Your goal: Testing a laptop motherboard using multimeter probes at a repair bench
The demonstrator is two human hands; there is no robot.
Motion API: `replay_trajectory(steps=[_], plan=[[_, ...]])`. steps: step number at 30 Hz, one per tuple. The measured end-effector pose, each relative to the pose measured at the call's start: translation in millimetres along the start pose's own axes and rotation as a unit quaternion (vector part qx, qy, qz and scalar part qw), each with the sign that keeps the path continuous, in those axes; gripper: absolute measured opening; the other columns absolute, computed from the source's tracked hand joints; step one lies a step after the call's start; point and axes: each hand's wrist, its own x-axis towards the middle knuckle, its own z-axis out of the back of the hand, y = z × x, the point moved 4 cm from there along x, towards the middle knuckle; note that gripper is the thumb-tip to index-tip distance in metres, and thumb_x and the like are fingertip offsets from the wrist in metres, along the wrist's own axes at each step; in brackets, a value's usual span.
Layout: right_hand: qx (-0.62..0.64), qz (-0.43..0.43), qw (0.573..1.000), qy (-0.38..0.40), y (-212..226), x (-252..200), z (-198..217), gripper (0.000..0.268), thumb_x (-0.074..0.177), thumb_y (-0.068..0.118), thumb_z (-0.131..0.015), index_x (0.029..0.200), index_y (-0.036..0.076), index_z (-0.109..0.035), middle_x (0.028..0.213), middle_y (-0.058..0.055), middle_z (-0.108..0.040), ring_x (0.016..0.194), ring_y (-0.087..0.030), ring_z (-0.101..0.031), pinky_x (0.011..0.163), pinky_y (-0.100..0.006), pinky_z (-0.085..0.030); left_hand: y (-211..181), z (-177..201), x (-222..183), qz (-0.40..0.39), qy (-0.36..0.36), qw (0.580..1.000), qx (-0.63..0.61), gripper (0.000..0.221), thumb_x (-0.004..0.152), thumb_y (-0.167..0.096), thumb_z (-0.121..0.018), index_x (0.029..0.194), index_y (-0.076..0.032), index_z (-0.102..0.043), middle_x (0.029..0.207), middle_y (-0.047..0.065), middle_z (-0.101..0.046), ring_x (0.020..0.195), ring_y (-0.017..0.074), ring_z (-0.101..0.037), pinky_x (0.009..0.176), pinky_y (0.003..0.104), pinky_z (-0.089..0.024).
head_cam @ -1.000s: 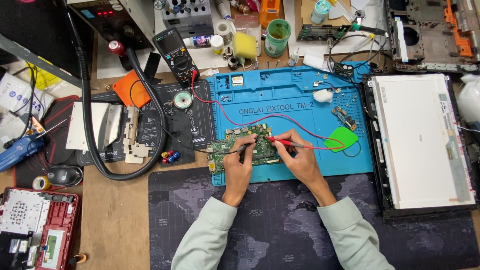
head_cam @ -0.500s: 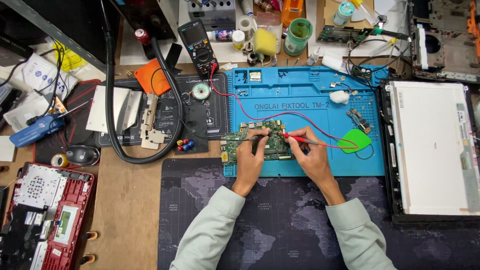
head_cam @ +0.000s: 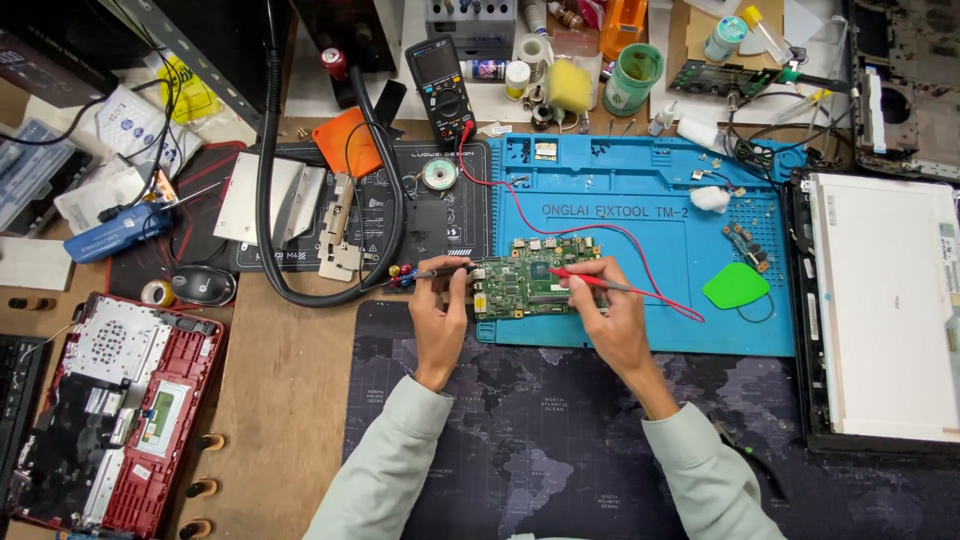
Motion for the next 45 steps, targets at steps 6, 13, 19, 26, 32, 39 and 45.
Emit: replay_trajectory(steps=[6,13,19,26,32,39,45], plan=[[-0.019,0.035,0.999,0.027,-9,7,-44,0.012,0.101,0.011,-0.061,0.107,0.003,-0.068,0.085,-0.015,-0.076,0.067,-0.018,-0.07,0.062,-0.03,-0.056,8,-17,-11,0.015,0.029,0.999,-0.006,0.013,0.113,-0.006,-0.054,0.12,-0.009,-0.065,0.108,0.013,-0.072,0.101,0.0271,-0.076,0.086,0.046,-0.063],[-0.047,0.056,0.997,0.02,-27,-1,-53,0.012,0.1,0.016,-0.063,0.104,0.007,-0.068,0.081,-0.013,-0.075,0.067,-0.017,-0.066,0.064,-0.031,-0.055,22,-15,-11,0.014,0.027,1.0,-0.007,0.014,0.114,-0.008,-0.051,0.121,-0.008,-0.063,0.108,0.018,-0.072,0.1,0.031,-0.076,0.077,0.05,-0.063],[-0.08,0.089,0.992,0.033,-18,-4,-57,0.009,0.097,0.014,-0.066,0.103,0.009,-0.071,0.075,-0.012,-0.073,0.064,-0.02,-0.068,0.062,-0.031,-0.058,14,-17,-7,-0.006,0.038,0.998,0.053,0.015,0.114,-0.01,-0.053,0.122,-0.012,-0.065,0.102,0.015,-0.071,0.084,0.029,-0.075,0.066,0.045,-0.063],[-0.089,0.098,0.99,0.04,-12,-3,-60,0.008,0.098,0.01,-0.065,0.103,0.007,-0.069,0.077,-0.015,-0.072,0.064,-0.026,-0.07,0.061,-0.035,-0.059,25,-15,-9,0.017,0.026,0.999,0.042,0.016,0.114,-0.012,-0.052,0.123,-0.011,-0.065,0.095,0.016,-0.069,0.075,0.0227,-0.072,0.059,0.043,-0.06],[-0.089,0.106,0.989,0.043,-9,-1,-59,0.007,0.099,0.009,-0.064,0.104,0.007,-0.069,0.078,-0.014,-0.071,0.064,-0.026,-0.07,0.06,-0.035,-0.059,18,-15,-7,0.024,0.032,0.998,0.039,0.015,0.113,-0.01,-0.054,0.12,-0.011,-0.066,0.098,0.016,-0.071,0.078,0.0238,-0.074,0.061,0.042,-0.061],[-0.095,0.102,0.99,0.037,-15,-2,-60,0.008,0.097,0.012,-0.067,0.104,0.009,-0.07,0.078,-0.012,-0.07,0.065,-0.024,-0.069,0.063,-0.033,-0.058,22,-14,-8,0.017,0.043,0.998,0.04,0.014,0.113,-0.009,-0.054,0.119,-0.011,-0.066,0.102,0.016,-0.072,0.083,0.0279,-0.076,0.064,0.045,-0.063],[-0.08,0.089,0.992,0.042,-11,-3,-59,0.009,0.099,0.01,-0.064,0.106,0.005,-0.069,0.08,-0.018,-0.071,0.066,-0.027,-0.067,0.063,-0.038,-0.057,18,-16,-4,0.008,0.05,0.998,0.041,0.012,0.111,-0.005,-0.054,0.112,-0.01,-0.065,0.092,0.015,-0.07,0.07,0.0222,-0.069,0.056,0.038,-0.057]])
